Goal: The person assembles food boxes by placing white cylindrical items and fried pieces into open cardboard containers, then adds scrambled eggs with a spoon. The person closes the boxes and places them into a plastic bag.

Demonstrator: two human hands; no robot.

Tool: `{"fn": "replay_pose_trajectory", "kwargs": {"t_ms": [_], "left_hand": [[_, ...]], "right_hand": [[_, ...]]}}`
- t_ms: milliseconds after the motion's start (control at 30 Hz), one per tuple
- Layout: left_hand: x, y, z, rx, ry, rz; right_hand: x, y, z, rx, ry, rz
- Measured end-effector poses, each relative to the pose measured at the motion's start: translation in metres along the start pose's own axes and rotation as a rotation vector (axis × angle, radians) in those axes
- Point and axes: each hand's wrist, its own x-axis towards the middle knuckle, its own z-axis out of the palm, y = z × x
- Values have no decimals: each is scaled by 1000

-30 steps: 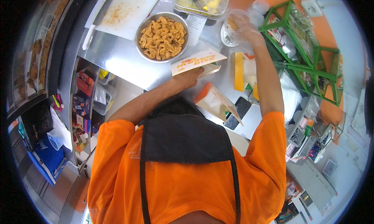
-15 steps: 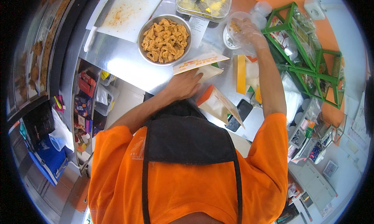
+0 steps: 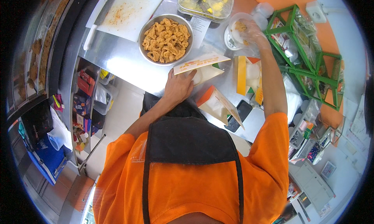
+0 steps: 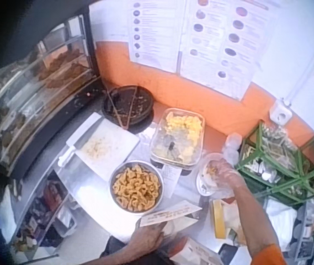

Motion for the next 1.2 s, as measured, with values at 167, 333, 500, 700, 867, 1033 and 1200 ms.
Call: {"fn": "replay_pose_trajectory", "kwargs": {"t_ms": [167,333,500,700,867,1033,1200], "left_hand": [[-4,-9,-2,-8,-71,-49],[-4,-10,0,-172,13,-54],[-4,-12,-2,-221,-42,-146],[6,-15,-1,-163,-23,-113],[10,-10,5,-110,-21,-107],[10,-12,7,-99,-9,-93],[11,-9,7,-81,-16,-108]], "right_hand": [[-4,10,-3,210,21,44],[-12,13,-8,434,125,-13],[-26,5,-25,768,146,59],[-62,-23,-59,1013,157,169],[-125,-66,-75,1158,179,108],[-194,-101,-51,1439,-92,149],[-207,-123,3,1490,-408,285]]}}
